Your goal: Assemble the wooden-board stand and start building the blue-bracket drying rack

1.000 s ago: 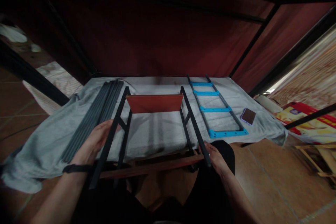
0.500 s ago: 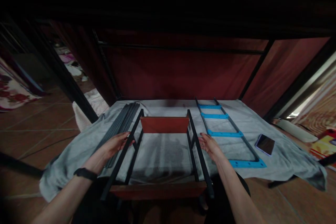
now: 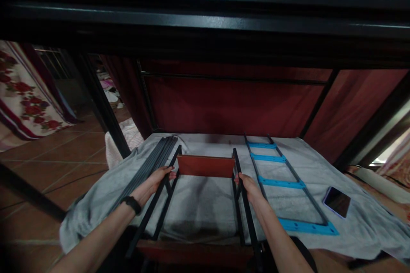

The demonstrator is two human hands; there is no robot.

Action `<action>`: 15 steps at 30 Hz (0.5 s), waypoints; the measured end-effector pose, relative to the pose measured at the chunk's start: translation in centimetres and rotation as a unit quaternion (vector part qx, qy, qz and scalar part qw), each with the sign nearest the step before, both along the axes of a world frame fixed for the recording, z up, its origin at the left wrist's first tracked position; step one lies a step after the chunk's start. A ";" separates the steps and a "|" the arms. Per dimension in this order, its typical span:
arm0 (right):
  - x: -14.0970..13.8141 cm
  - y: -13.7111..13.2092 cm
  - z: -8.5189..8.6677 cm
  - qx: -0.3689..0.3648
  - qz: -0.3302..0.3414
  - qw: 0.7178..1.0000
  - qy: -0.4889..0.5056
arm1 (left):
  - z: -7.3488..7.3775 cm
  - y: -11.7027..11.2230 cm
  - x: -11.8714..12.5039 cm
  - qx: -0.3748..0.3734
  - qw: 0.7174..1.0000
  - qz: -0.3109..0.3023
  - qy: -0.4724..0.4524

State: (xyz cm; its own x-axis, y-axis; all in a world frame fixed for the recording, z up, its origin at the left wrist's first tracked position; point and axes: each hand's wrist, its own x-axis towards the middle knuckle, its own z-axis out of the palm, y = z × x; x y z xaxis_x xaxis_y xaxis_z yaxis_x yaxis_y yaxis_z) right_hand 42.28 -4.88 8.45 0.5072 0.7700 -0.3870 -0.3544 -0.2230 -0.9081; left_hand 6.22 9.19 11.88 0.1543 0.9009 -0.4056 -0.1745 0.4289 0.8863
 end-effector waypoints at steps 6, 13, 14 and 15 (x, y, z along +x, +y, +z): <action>-1.0 -1.3 2.4 0.020 -0.007 1.000 0.019 | 2.2 -1.2 -0.7 0.025 1.000 0.014 -0.012; -0.1 -2.0 9.0 0.037 0.033 0.999 0.021 | 9.4 -1.1 -1.1 0.111 0.993 -0.020 -0.043; 0.1 -1.7 10.3 0.053 0.038 0.998 0.018 | 10.8 -1.0 -1.0 0.115 0.992 -0.023 -0.047; 0.4 -1.4 11.6 0.071 0.040 0.997 0.006 | 12.2 -0.9 -0.9 0.115 0.992 -0.027 -0.048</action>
